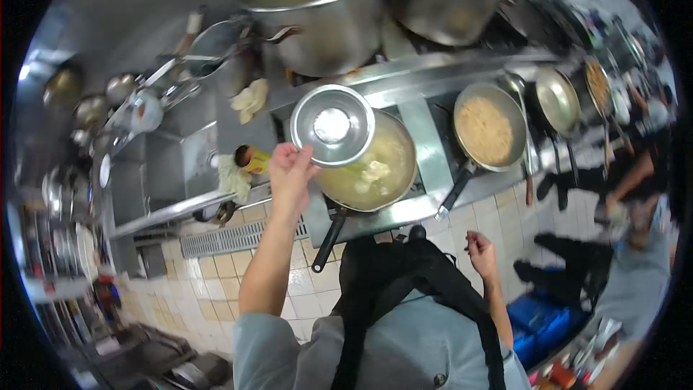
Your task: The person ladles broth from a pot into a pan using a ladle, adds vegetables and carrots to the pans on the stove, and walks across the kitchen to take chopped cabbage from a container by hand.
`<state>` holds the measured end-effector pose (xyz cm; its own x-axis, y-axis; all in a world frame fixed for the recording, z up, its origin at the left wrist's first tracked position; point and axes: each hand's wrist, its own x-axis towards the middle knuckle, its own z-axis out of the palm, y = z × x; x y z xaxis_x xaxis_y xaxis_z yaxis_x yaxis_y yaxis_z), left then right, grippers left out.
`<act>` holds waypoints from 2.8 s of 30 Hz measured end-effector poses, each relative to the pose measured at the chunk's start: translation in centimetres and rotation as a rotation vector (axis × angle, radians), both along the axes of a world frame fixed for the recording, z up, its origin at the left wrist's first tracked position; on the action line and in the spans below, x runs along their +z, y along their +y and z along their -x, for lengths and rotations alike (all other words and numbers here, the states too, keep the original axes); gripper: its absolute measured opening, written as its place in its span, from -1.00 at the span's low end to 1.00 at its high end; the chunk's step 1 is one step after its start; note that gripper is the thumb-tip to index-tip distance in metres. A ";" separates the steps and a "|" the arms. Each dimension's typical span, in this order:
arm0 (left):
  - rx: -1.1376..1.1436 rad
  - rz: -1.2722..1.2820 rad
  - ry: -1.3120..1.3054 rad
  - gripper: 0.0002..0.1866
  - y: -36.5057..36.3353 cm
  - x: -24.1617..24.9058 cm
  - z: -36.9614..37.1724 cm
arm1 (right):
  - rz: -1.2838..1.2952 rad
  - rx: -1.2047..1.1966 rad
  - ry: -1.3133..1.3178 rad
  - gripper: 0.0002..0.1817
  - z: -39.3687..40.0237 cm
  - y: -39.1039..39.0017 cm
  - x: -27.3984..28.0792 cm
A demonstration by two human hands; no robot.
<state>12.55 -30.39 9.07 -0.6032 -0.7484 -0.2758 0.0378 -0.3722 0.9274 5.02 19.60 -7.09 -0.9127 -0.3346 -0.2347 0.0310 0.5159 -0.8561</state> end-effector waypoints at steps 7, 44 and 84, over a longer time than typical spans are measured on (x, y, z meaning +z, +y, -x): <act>0.669 -0.129 0.106 -0.82 10.1 2.4 -18.9 | 0.011 0.496 -0.313 -0.73 6.3 0.9 -10.3; 2.032 -0.245 -0.049 -0.12 60.6 -4.7 -87.3 | -0.221 1.944 0.285 -0.61 -38.4 -22.4 -3.3; 0.038 0.642 -0.347 -0.77 9.4 -8.3 -21.4 | -0.284 0.042 -0.363 -0.61 -13.6 14.8 -8.6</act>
<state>33.96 -20.95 0.78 -0.5309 -0.8457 0.0533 -0.2962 0.2441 0.9234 18.60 34.43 -15.72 -0.7415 -0.2456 -0.6244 0.2772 0.7353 -0.6184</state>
